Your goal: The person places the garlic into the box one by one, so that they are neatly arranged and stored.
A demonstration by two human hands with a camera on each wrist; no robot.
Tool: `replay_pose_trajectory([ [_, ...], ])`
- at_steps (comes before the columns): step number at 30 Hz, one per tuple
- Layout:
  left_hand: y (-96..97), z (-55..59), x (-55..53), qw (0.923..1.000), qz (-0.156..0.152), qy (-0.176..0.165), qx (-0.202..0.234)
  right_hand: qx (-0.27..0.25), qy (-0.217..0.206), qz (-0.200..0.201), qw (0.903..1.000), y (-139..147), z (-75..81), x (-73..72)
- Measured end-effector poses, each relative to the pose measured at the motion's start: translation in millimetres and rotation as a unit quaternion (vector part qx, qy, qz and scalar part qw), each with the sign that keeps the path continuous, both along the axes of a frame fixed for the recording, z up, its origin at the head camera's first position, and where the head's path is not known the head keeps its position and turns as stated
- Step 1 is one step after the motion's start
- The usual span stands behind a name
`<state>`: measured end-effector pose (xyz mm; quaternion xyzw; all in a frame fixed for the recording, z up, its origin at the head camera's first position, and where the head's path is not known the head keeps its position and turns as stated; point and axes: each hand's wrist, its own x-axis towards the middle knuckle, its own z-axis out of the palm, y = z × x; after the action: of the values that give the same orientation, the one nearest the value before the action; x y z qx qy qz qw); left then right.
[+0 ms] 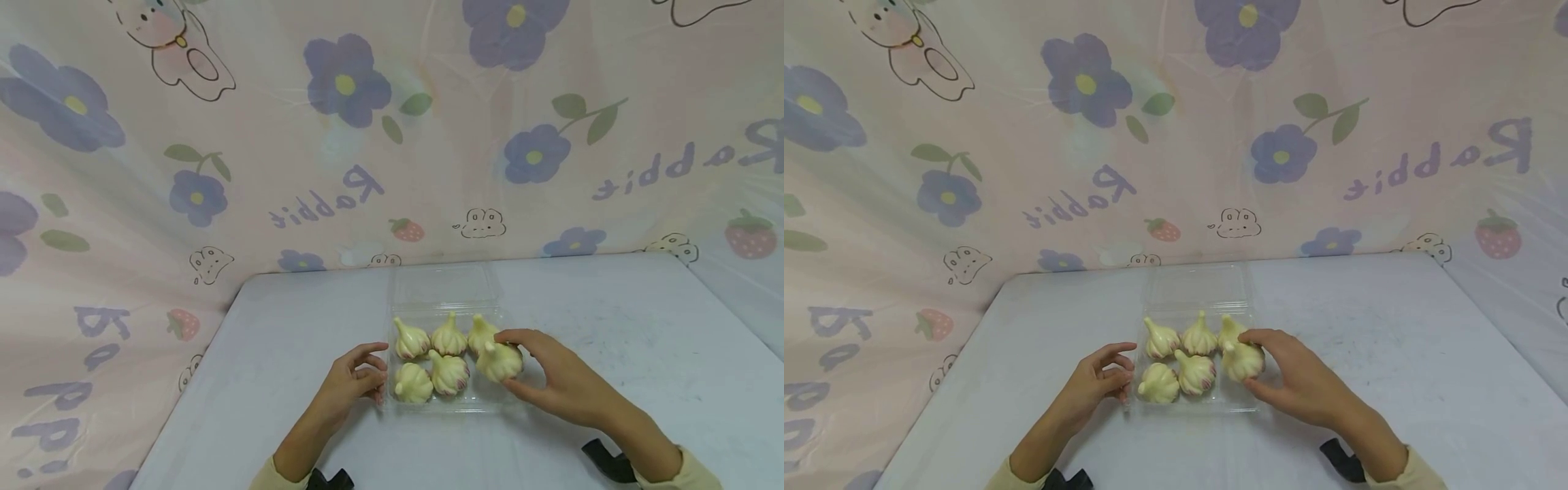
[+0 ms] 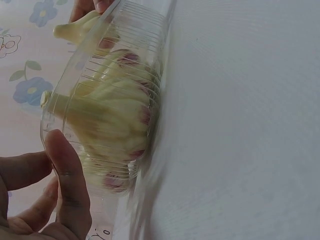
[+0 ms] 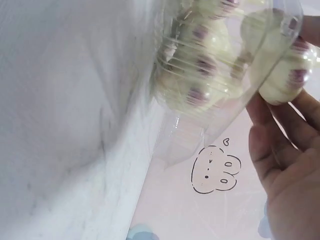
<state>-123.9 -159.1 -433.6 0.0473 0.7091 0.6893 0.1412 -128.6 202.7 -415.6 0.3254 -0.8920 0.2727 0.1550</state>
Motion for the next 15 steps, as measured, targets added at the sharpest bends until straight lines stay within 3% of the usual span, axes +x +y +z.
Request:
replay_pose_trajectory([
  [15,0.2,1.1,0.5,1.0,-0.005,0.001,0.005,0.045,-0.066,-0.028,0.9964,-6.2,-8.0,2.1],
])
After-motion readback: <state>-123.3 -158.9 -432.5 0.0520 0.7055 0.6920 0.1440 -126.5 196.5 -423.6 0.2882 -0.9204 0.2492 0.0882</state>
